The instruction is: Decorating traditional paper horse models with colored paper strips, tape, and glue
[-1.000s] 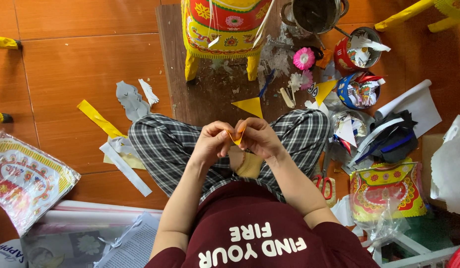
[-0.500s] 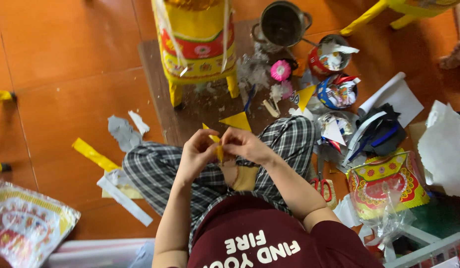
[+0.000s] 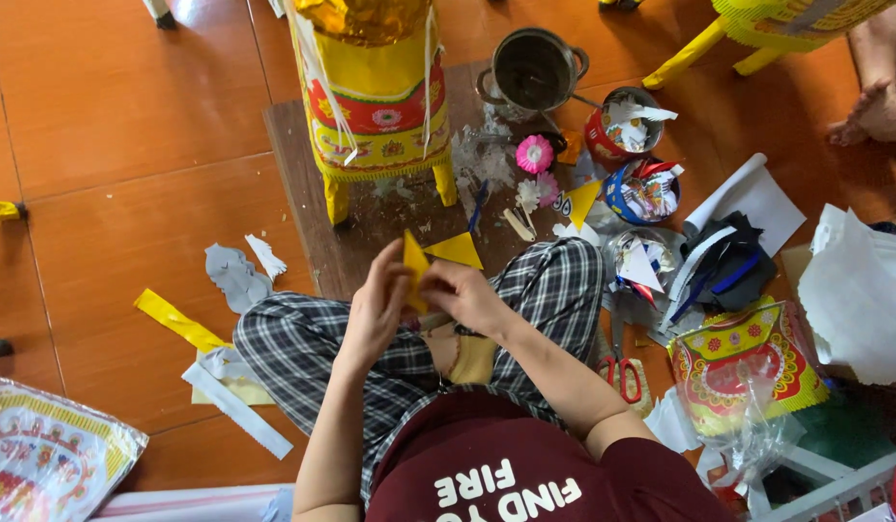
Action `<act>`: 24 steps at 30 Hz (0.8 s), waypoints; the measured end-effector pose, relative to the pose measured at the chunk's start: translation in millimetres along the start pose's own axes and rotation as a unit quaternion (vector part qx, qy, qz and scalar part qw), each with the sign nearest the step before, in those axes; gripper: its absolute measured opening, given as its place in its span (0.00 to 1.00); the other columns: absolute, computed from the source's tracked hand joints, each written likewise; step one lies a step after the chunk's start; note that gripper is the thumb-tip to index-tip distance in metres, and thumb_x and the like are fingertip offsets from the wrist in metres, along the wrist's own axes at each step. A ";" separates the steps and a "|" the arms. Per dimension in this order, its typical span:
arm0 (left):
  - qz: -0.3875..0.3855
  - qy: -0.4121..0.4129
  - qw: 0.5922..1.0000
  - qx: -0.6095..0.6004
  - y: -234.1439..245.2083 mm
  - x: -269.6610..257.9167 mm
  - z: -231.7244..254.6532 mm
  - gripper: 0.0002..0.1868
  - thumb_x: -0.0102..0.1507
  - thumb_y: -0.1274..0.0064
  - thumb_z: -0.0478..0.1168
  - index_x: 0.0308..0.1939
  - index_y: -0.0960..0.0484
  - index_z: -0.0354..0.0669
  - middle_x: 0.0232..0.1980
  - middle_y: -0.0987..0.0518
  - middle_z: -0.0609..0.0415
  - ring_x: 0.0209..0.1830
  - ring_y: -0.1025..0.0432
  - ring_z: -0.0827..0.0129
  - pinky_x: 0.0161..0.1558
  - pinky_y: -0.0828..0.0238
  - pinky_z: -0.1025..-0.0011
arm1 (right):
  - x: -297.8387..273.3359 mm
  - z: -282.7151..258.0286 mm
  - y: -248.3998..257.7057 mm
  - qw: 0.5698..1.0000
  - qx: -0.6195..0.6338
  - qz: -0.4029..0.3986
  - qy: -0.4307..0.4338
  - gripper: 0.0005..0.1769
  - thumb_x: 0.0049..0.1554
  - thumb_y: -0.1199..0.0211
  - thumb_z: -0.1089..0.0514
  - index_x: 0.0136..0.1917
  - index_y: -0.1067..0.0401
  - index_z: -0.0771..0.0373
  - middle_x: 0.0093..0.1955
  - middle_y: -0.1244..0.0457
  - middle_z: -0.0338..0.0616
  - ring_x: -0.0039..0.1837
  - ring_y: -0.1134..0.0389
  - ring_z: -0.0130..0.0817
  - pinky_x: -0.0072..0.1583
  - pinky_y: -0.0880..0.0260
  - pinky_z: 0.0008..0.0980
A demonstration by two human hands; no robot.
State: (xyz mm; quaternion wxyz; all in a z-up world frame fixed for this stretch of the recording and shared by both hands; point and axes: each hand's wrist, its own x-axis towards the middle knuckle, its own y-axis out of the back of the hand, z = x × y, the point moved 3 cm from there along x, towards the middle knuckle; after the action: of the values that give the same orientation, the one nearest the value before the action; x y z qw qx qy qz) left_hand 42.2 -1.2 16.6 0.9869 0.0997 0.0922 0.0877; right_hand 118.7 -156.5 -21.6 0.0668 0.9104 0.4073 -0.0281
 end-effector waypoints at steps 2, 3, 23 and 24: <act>0.026 0.000 0.999 -0.022 -5.0 -3.9 -7.7 0.31 0.70 0.53 0.35 0.77 0.41 0.45 0.45 0.18 0.33 0.45 0.22 0.41 0.46 0.24 0.46 | -0.7 15.4 -1.9 0.999 0.003 0.034 -0.001 0.07 0.61 0.35 0.68 0.51 0.24 0.59 0.40 0.32 0.38 0.43 0.32 0.26 0.49 0.27 0.31; 0.043 0.036 0.996 -0.071 -10.4 -5.7 -21.0 0.28 0.66 0.45 0.36 0.71 0.33 0.42 0.44 0.17 0.34 0.42 0.21 0.46 0.43 0.22 0.52 | -0.6 25.3 -1.9 0.997 0.001 0.079 0.001 0.11 0.60 0.35 0.70 0.54 0.26 0.59 0.42 0.32 0.40 0.44 0.31 0.28 0.48 0.26 0.32; 0.149 0.302 0.780 -0.527 -60.1 -0.3 -187.2 0.08 0.65 0.40 0.34 0.45 0.19 0.33 0.41 0.17 0.41 0.34 0.17 0.62 0.38 0.14 0.73 | 50.2 267.8 181.7 0.782 -0.532 0.099 -0.310 0.21 0.53 0.25 0.49 0.48 0.22 0.70 0.43 0.29 0.60 0.51 0.25 0.56 0.49 0.23 0.56; 0.158 0.299 0.793 -0.507 -60.2 -1.4 -185.6 0.08 0.65 0.40 0.34 0.44 0.19 0.34 0.39 0.17 0.41 0.33 0.17 0.62 0.37 0.14 0.74 | 48.2 284.3 180.6 0.763 -0.544 0.096 -0.337 0.25 0.52 0.25 0.47 0.51 0.24 0.71 0.45 0.29 0.62 0.52 0.26 0.58 0.49 0.24 0.60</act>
State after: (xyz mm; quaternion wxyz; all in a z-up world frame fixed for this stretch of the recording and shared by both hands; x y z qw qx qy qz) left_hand 13.2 -26.0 -174.8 0.7914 -0.4332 0.3084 0.3016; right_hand 286.3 -281.0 -290.2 0.6860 0.6875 0.2160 -0.1003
